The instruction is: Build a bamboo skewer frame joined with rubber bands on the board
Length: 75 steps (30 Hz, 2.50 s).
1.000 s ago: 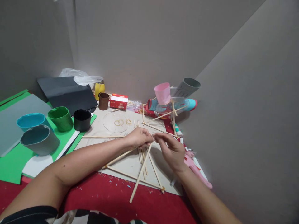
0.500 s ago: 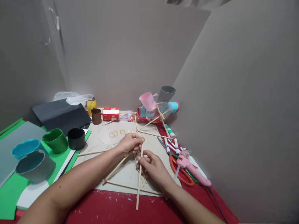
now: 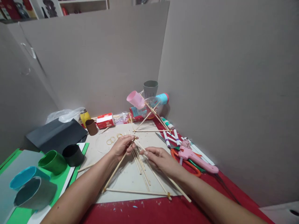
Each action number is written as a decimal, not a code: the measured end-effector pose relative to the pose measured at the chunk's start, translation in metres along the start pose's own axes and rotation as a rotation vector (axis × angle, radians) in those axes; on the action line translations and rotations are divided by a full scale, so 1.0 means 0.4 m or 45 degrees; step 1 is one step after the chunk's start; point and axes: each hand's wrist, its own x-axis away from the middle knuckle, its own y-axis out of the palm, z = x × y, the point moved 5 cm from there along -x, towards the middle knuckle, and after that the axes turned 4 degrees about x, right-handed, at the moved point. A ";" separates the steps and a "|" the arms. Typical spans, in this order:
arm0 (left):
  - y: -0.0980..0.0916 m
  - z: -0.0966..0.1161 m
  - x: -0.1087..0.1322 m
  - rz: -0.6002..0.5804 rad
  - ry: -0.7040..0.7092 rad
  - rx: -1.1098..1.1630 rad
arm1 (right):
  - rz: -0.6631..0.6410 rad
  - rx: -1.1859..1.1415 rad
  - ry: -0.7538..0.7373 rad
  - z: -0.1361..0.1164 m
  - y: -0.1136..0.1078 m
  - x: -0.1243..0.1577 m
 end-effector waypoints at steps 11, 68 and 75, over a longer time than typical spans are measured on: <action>-0.012 -0.004 -0.015 -0.031 -0.032 -0.002 | -0.223 -0.281 0.175 0.012 -0.019 -0.004; -0.080 0.010 -0.045 0.010 -0.165 0.323 | 0.210 -0.827 -0.013 0.007 -0.079 -0.041; -0.081 -0.003 -0.045 0.161 -0.135 0.324 | 0.298 -0.779 -0.007 0.020 -0.074 -0.044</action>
